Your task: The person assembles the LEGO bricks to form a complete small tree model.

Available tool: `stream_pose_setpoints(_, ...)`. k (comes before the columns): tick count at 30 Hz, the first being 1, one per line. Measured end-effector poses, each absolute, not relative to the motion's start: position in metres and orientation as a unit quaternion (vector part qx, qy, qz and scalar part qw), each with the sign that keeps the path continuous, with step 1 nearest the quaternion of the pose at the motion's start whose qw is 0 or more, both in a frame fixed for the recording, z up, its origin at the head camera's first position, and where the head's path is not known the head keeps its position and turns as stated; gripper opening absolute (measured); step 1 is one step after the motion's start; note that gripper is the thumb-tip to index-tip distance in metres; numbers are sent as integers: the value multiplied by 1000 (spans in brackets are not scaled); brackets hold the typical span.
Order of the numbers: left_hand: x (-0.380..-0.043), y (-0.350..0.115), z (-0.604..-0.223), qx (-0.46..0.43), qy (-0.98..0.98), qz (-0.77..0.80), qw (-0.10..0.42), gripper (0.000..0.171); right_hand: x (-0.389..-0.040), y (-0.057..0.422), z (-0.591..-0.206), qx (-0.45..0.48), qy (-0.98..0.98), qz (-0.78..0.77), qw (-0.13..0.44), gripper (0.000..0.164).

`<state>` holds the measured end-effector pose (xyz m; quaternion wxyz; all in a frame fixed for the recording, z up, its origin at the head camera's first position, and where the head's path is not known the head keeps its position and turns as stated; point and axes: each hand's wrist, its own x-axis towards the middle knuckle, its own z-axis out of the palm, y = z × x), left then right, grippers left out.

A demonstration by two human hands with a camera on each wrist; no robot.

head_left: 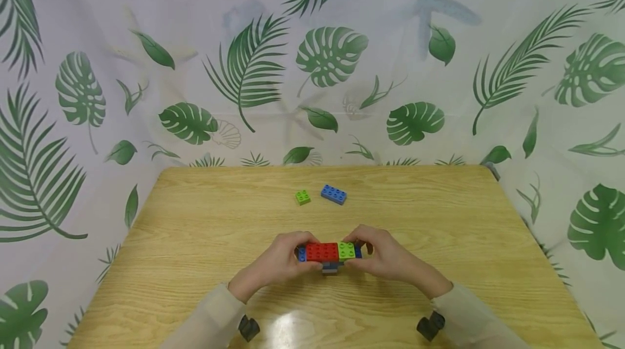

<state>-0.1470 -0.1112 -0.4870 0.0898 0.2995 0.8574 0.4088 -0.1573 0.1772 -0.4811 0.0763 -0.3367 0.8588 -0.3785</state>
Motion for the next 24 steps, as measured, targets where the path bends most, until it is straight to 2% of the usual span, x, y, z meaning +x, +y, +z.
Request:
stream_pose_setpoints(13,-147,-112,-488,298,856,414,90,32,-162,177,-482,-327,852,-393,110,36)
stream_pose_setpoints(24,-147,-112,-488,294,859,409,91,33,-161,176,-485,-308,860,-393,107,36)
